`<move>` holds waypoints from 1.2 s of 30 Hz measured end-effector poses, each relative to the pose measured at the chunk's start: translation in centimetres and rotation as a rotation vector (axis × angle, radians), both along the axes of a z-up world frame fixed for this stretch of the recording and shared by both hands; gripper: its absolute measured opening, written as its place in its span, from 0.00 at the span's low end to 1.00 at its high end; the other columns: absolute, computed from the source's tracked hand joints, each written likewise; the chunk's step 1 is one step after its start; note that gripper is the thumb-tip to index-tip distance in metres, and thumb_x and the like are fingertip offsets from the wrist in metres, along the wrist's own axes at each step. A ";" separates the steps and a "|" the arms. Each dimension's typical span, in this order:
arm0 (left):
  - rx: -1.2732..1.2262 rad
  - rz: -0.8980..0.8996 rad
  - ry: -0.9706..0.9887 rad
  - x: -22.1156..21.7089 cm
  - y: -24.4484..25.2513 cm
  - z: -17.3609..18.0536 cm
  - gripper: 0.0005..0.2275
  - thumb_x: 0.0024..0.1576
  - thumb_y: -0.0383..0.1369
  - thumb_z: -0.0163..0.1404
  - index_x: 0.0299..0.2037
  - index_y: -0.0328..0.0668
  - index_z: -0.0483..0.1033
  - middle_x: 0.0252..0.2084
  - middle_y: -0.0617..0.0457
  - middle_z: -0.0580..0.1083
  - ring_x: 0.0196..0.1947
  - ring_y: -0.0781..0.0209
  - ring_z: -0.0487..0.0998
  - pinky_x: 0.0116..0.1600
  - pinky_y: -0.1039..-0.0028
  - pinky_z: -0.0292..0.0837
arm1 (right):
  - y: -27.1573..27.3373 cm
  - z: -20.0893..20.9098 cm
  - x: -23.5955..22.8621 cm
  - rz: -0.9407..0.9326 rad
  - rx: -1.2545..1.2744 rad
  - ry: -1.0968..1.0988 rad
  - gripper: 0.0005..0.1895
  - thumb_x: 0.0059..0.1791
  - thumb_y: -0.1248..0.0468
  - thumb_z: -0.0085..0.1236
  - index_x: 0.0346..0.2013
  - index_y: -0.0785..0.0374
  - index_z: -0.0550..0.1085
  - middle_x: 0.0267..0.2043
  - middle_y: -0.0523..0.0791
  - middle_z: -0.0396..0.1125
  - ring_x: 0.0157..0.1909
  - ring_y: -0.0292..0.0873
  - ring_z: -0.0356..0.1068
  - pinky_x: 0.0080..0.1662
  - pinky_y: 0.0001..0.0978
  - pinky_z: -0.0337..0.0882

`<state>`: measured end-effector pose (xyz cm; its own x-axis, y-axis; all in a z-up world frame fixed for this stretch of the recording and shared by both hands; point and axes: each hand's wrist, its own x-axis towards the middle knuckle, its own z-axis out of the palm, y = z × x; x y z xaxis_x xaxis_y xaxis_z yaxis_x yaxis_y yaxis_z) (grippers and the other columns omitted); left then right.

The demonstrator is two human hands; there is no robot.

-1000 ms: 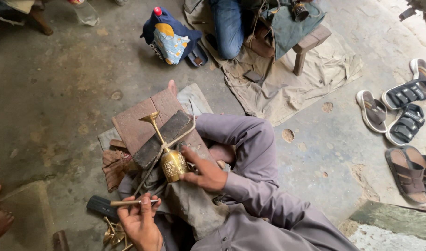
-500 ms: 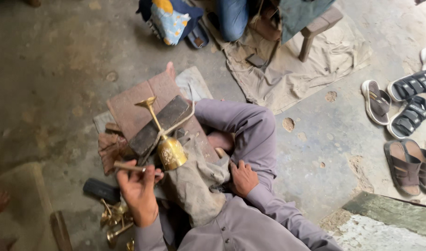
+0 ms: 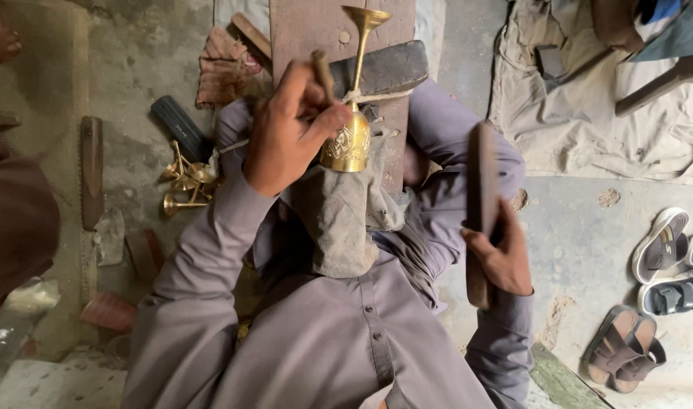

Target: The person sits on the floor and uses a wooden mallet to strike a chisel placed against a brass candlestick held in their lap. They repeatedly tap the chisel to shape or emboss the metal surface, occasionally rotating the object to access different areas.

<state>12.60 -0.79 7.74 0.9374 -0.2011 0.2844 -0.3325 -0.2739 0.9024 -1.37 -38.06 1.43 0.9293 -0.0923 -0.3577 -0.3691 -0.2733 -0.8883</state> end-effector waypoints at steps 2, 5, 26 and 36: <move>0.107 -0.009 -0.101 1.6 -0.3 -0.1 0.13 0.67 0.31 0.59 0.52 0.35 0.67 0.39 0.48 0.80 0.38 0.58 0.86 0.40 0.74 0.81 | 0.8 0.6 0.3 -0.148 0.119 -0.071 0.39 0.42 0.71 0.62 0.67 0.70 0.59 0.50 0.51 0.68 0.47 0.42 0.71 0.49 0.35 0.74; 0.222 -0.052 -0.121 3.5 -1.2 -0.4 0.14 0.62 0.32 0.62 0.49 0.37 0.68 0.35 0.48 0.81 0.35 0.57 0.85 0.36 0.69 0.78 | 1.5 0.0 1.9 -0.206 0.168 0.018 0.27 0.43 0.73 0.60 0.56 0.71 0.66 0.46 0.50 0.71 0.44 0.42 0.74 0.48 0.36 0.76; 0.730 -0.371 0.056 9.0 -7.2 -1.6 0.15 0.47 0.31 0.68 0.37 0.35 0.74 0.29 0.42 0.78 0.35 0.42 0.82 0.43 0.56 0.75 | 1.8 1.8 9.7 0.059 -0.367 -0.233 0.26 0.42 0.73 0.64 0.54 0.72 0.68 0.40 0.50 0.70 0.40 0.46 0.67 0.47 0.35 0.69; 0.736 -0.391 -0.036 9.7 -7.3 -3.1 0.15 0.45 0.32 0.67 0.37 0.38 0.75 0.34 0.41 0.78 0.42 0.34 0.78 0.47 0.49 0.71 | 0.3 -1.1 13.4 0.256 -0.407 -0.275 0.32 0.42 0.73 0.57 0.63 0.65 0.68 0.46 0.57 0.73 0.49 0.57 0.71 0.51 0.46 0.71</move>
